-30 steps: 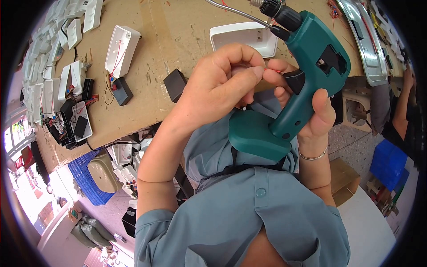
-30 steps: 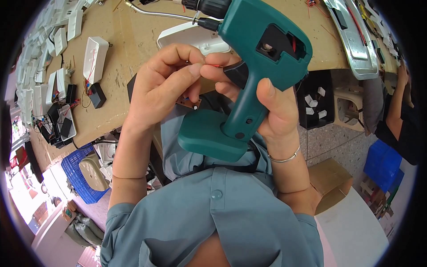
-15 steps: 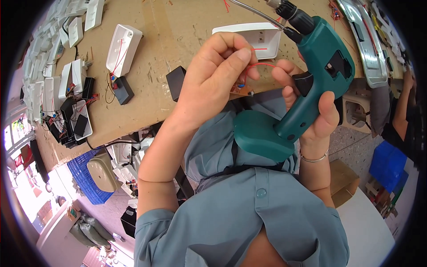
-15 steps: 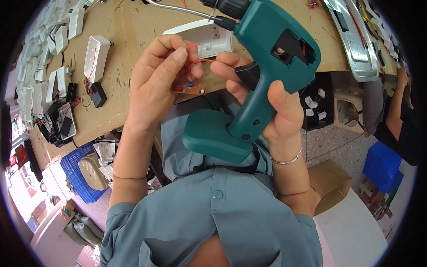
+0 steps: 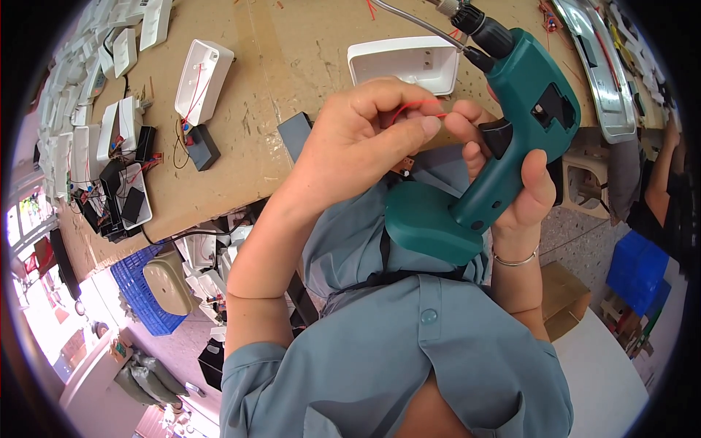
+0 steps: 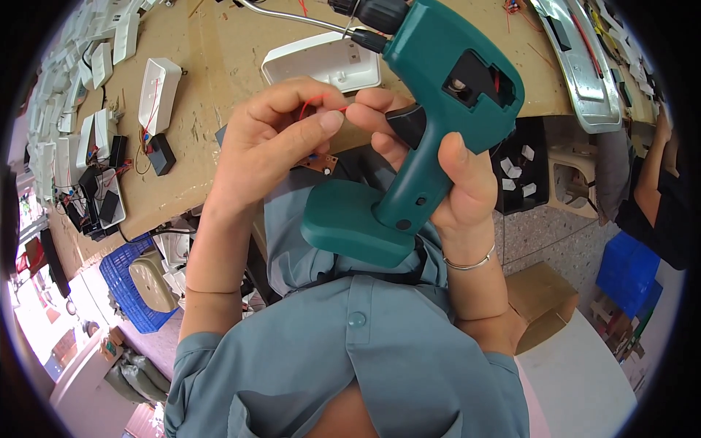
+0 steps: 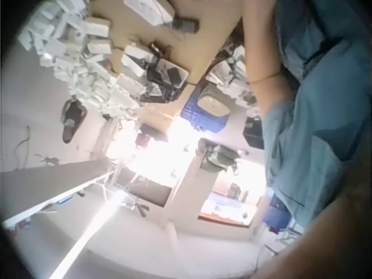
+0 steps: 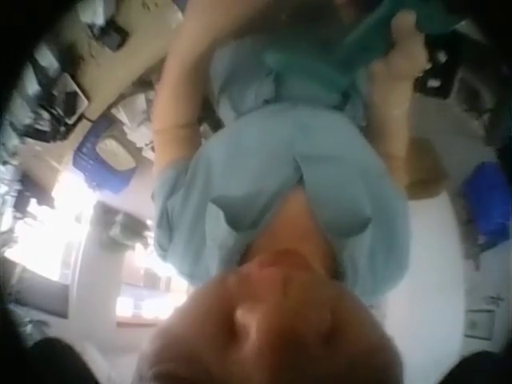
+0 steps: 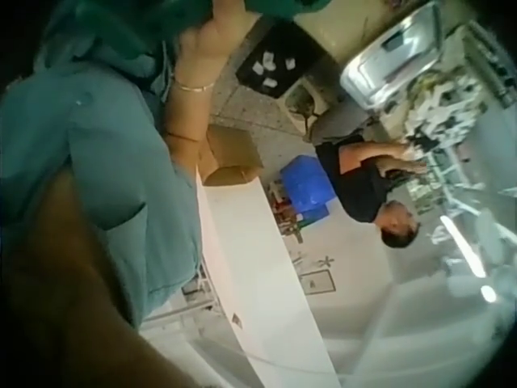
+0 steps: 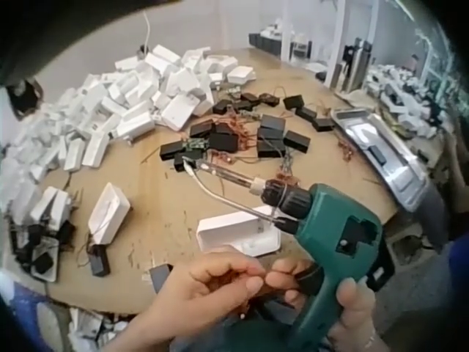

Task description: Soldering wires and circuit boards into plastic housings for electronic product assembly.

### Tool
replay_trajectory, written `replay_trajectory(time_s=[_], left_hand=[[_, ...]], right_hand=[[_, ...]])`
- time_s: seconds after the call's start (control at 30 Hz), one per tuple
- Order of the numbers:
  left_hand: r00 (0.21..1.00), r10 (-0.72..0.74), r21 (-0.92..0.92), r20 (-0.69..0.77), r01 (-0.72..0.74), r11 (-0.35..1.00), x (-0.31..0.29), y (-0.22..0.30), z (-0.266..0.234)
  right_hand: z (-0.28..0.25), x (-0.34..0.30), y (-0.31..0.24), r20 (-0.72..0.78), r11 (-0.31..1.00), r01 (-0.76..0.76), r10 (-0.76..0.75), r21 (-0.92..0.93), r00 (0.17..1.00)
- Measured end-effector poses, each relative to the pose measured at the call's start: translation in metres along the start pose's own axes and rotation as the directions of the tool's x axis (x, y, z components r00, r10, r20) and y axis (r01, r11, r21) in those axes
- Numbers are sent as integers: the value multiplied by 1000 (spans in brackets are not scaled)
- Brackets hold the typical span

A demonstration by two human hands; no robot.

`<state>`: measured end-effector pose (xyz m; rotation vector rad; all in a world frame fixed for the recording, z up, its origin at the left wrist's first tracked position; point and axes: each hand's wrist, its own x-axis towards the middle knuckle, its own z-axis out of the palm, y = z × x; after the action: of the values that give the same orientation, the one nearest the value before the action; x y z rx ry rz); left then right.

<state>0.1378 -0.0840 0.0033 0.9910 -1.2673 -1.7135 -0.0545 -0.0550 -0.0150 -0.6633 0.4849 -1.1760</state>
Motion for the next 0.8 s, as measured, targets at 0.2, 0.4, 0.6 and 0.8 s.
replay_trajectory(time_s=[0.2, 0.4, 0.6, 0.8], left_hand=[[978, 209, 308, -12, -195, 931, -1, -8, -4], [978, 82, 172, -190, -49, 984, -1, 0, -1], [850, 525, 735, -43, -329, 593, 1, -8, -2], [631, 765, 909, 130, -384, 163, 9, -17, -15]], right_hand=[[-3, 2, 3, 9, 997, 56, -57, 51, 998], [-14, -10, -12, -16, 986, 168, -168, -1, 986], [-8, -26, -12, -56, 959, 118, -136, -256, 989], [-13, -52, -21, -57, 871, 176, -227, -459, 972]])
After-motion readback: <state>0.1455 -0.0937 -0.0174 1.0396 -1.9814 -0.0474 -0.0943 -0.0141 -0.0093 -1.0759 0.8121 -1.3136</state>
